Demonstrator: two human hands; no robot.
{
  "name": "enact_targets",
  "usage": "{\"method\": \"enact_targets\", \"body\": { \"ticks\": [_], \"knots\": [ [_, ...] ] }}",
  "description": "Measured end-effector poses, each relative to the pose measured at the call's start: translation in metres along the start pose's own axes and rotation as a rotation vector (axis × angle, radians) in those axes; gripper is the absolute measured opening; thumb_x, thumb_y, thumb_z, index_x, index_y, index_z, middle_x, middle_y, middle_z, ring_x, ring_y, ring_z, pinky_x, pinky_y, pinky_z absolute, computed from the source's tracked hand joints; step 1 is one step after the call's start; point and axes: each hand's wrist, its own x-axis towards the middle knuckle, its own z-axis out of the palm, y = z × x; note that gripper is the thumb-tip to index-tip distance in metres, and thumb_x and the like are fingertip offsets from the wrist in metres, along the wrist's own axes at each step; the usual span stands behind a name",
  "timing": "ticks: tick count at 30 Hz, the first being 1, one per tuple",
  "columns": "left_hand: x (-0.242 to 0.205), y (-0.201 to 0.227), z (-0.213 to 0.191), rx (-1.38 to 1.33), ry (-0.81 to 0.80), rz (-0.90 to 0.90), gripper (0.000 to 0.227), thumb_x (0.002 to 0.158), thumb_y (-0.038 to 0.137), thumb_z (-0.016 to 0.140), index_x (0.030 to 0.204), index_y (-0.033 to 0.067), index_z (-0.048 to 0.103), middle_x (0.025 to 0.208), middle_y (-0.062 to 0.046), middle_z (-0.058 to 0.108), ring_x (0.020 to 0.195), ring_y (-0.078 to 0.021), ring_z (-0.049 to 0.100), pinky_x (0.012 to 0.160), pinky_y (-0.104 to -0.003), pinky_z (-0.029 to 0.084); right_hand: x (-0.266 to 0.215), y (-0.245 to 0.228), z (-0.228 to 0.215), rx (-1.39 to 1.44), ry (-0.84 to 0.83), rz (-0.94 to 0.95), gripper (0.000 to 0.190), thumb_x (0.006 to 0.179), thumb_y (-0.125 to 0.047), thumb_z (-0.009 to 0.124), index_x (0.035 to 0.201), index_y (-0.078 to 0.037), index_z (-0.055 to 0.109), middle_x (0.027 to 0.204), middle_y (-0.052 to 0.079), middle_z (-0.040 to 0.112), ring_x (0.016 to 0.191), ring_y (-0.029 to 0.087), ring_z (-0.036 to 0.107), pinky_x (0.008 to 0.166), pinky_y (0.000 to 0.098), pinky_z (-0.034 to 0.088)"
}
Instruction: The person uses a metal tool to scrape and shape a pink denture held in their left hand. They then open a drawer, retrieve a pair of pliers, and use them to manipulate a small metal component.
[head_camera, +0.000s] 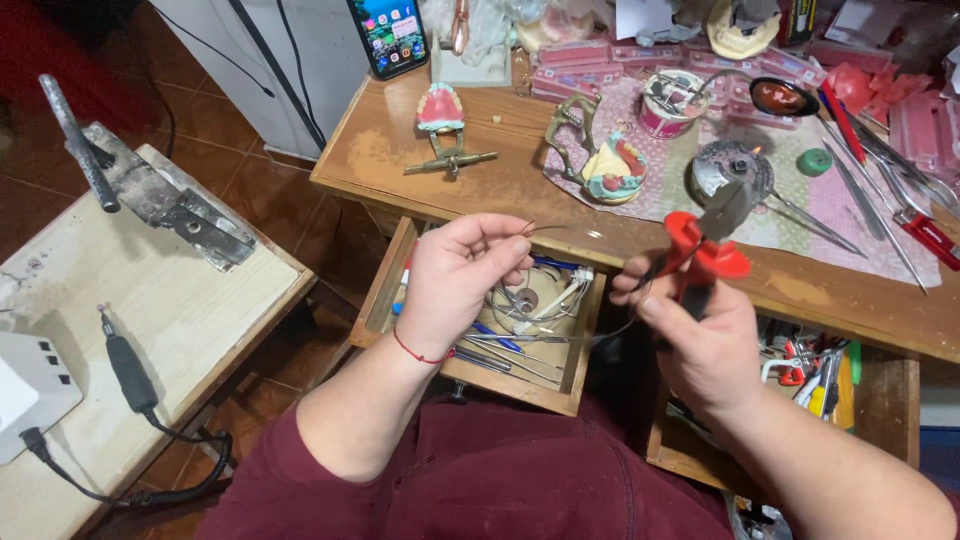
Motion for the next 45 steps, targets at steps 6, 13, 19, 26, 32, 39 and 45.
{"method": "enact_targets", "body": {
  "ticks": [6, 13, 19, 26, 32, 39, 45],
  "knots": [
    [-0.014, 0.004, 0.007, 0.409, 0.139, 0.336, 0.018, 0.102, 0.005, 0.068, 0.117, -0.0012, 0.073, 0.093, -0.006, 0.075, 0.079, -0.0067, 0.071, 0.07, -0.021, 0.059, -0.01, 0.014, 0.005, -0.086, -0.114, -0.037, 0.006, 0.094, 0.0, 0.07, 0.099, -0.001, 0.066, 0.124, 0.012, 0.066, 0.112, 0.022, 0.066, 0.101, 0.0415, 0.054],
    [-0.03, 0.004, -0.018, -0.327, -0.112, -0.064, 0.016, 0.109, 0.014, 0.055, 0.104, 0.0019, 0.062, 0.075, -0.001, 0.055, 0.056, -0.0064, 0.042, 0.051, -0.022, 0.031, 0.002, 0.022, 0.008, -0.469, -0.163, 0.002, 0.02, 0.09, -0.01, 0.074, 0.109, -0.002, 0.072, 0.115, 0.007, 0.069, 0.108, 0.016, 0.065, 0.097, 0.0331, 0.051],
    [-0.03, 0.023, -0.039, -0.329, 0.017, -0.089, 0.013, 0.104, 0.013, 0.053, 0.101, 0.0018, 0.057, 0.07, -0.001, 0.048, 0.057, -0.0089, 0.037, 0.05, -0.024, 0.03, 0.008, 0.012, 0.004, -0.658, -0.201, -0.079, 0.025, 0.089, -0.017, 0.076, 0.11, -0.005, 0.07, 0.114, 0.006, 0.068, 0.109, 0.019, 0.064, 0.099, 0.0337, 0.049],
    [-0.037, 0.024, -0.032, -0.2, -0.024, -0.116, 0.028, 0.101, 0.003, 0.056, 0.128, -0.0013, 0.059, 0.12, -0.023, 0.072, 0.088, -0.0245, 0.076, 0.074, -0.03, 0.06, 0.011, 0.001, 0.015, -0.834, -0.443, -0.107, 0.038, 0.077, -0.008, 0.075, 0.115, -0.005, 0.069, 0.108, 0.006, 0.067, 0.106, 0.021, 0.063, 0.095, 0.0344, 0.049],
    [-0.039, 0.024, -0.016, -0.194, -0.152, -0.182, 0.031, 0.1, 0.0, 0.06, 0.131, 0.0007, 0.056, 0.148, -0.023, 0.059, 0.094, -0.0245, 0.077, 0.076, -0.03, 0.061, 0.01, 0.004, 0.008, -0.647, -0.581, 0.334, 0.043, 0.068, 0.007, 0.058, 0.105, -0.006, 0.076, 0.106, 0.007, 0.077, 0.104, 0.018, 0.07, 0.097, 0.0329, 0.051],
    [-0.035, 0.023, -0.007, -0.045, -0.224, -0.237, 0.035, 0.099, -0.003, 0.056, 0.134, 0.0008, 0.053, 0.15, -0.019, 0.057, 0.089, -0.017, 0.076, 0.072, -0.026, 0.061, 0.011, 0.003, 0.011, -0.715, -0.631, 0.323, 0.047, 0.066, 0.006, 0.059, 0.107, -0.007, 0.077, 0.11, 0.007, 0.078, 0.11, 0.019, 0.071, 0.103, 0.0332, 0.049],
    [-0.036, 0.029, -0.002, 0.06, -0.303, -0.311, 0.042, 0.097, -0.003, 0.056, 0.139, 0.0005, 0.053, 0.143, -0.015, 0.063, 0.083, -0.015, 0.075, 0.07, -0.025, 0.061, 0.009, 0.002, 0.017, -0.84, -0.596, 0.107, 0.047, 0.064, 0.005, 0.059, 0.108, -0.006, 0.074, 0.118, 0.008, 0.073, 0.114, 0.024, 0.069, 0.103, 0.0355, 0.048]
  ]
}}
